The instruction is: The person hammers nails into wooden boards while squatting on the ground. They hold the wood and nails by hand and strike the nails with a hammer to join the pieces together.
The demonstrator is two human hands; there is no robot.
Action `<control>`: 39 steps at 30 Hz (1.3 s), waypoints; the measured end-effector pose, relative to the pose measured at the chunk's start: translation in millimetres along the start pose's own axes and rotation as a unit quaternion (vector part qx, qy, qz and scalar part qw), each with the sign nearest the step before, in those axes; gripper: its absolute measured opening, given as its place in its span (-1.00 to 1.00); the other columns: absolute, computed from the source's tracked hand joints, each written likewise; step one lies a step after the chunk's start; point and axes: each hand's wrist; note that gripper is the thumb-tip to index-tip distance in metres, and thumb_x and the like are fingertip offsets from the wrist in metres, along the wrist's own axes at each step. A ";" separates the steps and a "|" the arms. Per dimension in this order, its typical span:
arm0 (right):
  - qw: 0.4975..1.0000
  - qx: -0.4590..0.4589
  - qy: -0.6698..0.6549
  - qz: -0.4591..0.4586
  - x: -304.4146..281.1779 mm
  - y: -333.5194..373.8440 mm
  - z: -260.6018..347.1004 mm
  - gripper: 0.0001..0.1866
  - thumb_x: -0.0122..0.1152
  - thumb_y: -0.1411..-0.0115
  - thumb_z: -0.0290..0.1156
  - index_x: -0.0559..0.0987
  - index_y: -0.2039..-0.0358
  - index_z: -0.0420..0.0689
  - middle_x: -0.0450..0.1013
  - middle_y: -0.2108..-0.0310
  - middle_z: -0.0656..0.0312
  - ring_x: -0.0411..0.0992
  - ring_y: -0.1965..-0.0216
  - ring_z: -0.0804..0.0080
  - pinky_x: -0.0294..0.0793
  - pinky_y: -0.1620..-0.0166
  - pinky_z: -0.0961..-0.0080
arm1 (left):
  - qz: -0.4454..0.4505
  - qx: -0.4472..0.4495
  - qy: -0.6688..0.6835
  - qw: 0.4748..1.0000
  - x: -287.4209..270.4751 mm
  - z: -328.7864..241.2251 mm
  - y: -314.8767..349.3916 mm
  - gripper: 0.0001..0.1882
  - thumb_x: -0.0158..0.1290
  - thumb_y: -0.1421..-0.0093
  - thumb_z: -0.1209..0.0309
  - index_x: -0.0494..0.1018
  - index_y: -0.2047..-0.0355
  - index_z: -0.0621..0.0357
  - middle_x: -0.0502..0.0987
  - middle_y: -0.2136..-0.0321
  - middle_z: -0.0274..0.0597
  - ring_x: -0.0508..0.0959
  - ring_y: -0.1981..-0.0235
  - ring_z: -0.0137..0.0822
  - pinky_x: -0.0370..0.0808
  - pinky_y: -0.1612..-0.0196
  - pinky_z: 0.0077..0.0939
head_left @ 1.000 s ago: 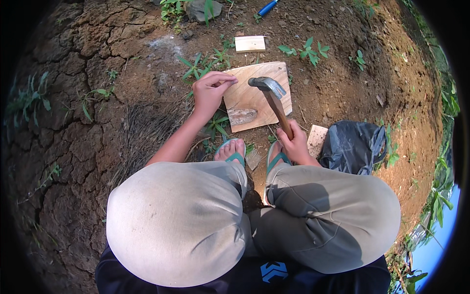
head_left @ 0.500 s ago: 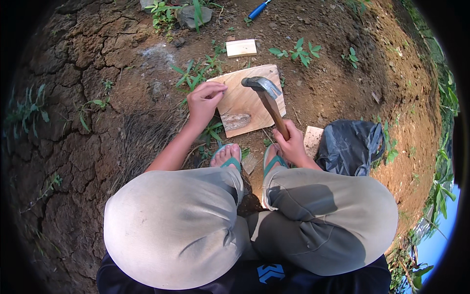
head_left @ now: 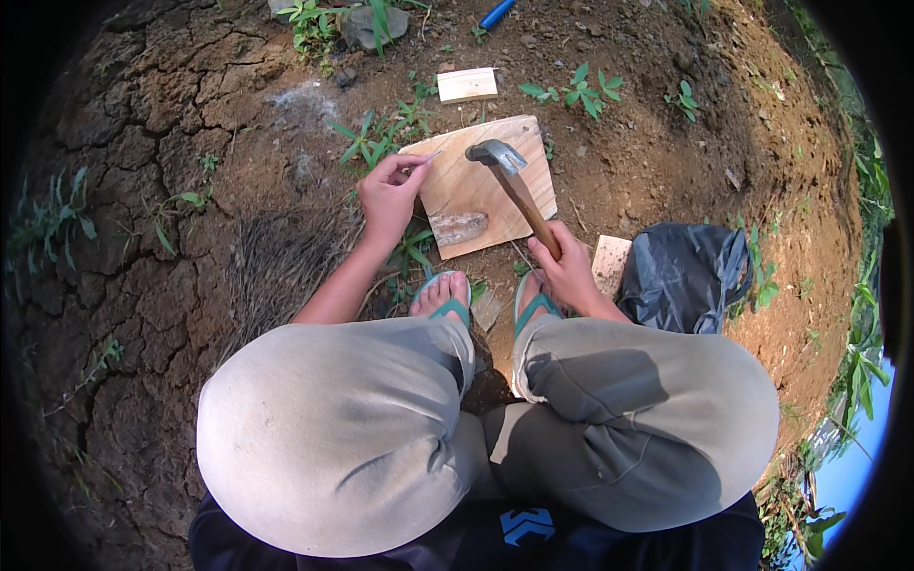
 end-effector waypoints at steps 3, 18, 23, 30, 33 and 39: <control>1.000 0.007 0.000 0.007 -0.7 -0.7 2.2 -0.77 0.24 -0.33 -0.31 0.49 0.18 -0.19 0.46 0.55 0.02 0.47 0.54 0.24 0.43 0.40 0.34 | -0.016 0.008 -0.081 0.997 -9.8 6.8 -2.2 -0.87 0.33 -0.15 0.44 0.70 0.29 0.16 0.65 0.53 -0.38 0.46 0.59 -0.67 0.39 0.50 -0.68; 0.995 -0.032 0.045 0.081 8.9 -22.0 32.6 -0.67 0.15 -0.40 -0.18 0.47 0.05 -0.19 0.51 0.48 -0.15 0.56 0.39 -0.17 0.47 0.34 0.12 | 0.006 -0.040 -0.083 0.996 -20.8 -2.6 1.0 -0.84 0.35 -0.12 0.44 0.70 0.31 0.24 0.71 0.44 -0.23 0.64 0.44 -0.55 0.55 0.32 -0.62; 0.995 -0.040 0.047 0.079 11.3 -20.2 28.4 -0.68 0.15 -0.40 -0.18 0.47 0.05 -0.18 0.52 0.45 -0.18 0.54 0.35 -0.26 0.47 0.33 0.07 | 0.012 -0.079 -0.039 0.996 -15.4 -4.1 2.3 -0.84 0.37 -0.13 0.44 0.68 0.31 0.24 0.67 0.49 -0.34 0.49 0.58 -0.64 0.42 0.49 -0.71; 0.982 -0.093 0.155 0.058 18.8 -22.3 17.3 -0.73 0.10 -0.40 -0.21 0.38 0.08 -0.12 0.53 0.43 -0.19 0.53 0.33 -0.29 0.48 0.32 -0.09 | 0.025 -0.124 -0.048 0.991 -15.5 -6.7 6.8 -0.79 0.37 -0.16 0.36 0.59 0.34 0.20 0.55 0.59 -0.45 0.43 0.64 -0.67 0.38 0.57 -0.71; 0.977 -0.092 0.185 0.052 19.9 -21.1 23.2 -0.75 0.09 -0.40 -0.21 0.35 0.12 -0.11 0.54 0.43 -0.18 0.52 0.35 -0.30 0.49 0.33 -0.15 | 0.023 -0.122 -0.067 0.990 -17.4 -1.9 8.4 -0.78 0.34 -0.20 0.31 0.58 0.40 0.20 0.56 0.62 -0.41 0.45 0.66 -0.63 0.41 0.58 -0.66; 0.969 -0.096 0.220 0.057 23.8 -20.2 23.1 -0.77 0.09 -0.40 -0.25 0.34 0.13 -0.12 0.52 0.43 -0.21 0.50 0.38 -0.33 0.46 0.36 -0.13 | 0.124 -0.120 -0.118 0.978 -27.1 -0.3 11.7 -0.64 0.09 -0.39 0.13 0.55 0.35 0.20 0.50 0.62 -0.41 0.38 0.70 -0.64 0.31 0.62 -0.65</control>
Point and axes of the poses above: each hand's wrist, its own y-axis away from the middle knuckle, its own x-axis out of the palm, z = x × y
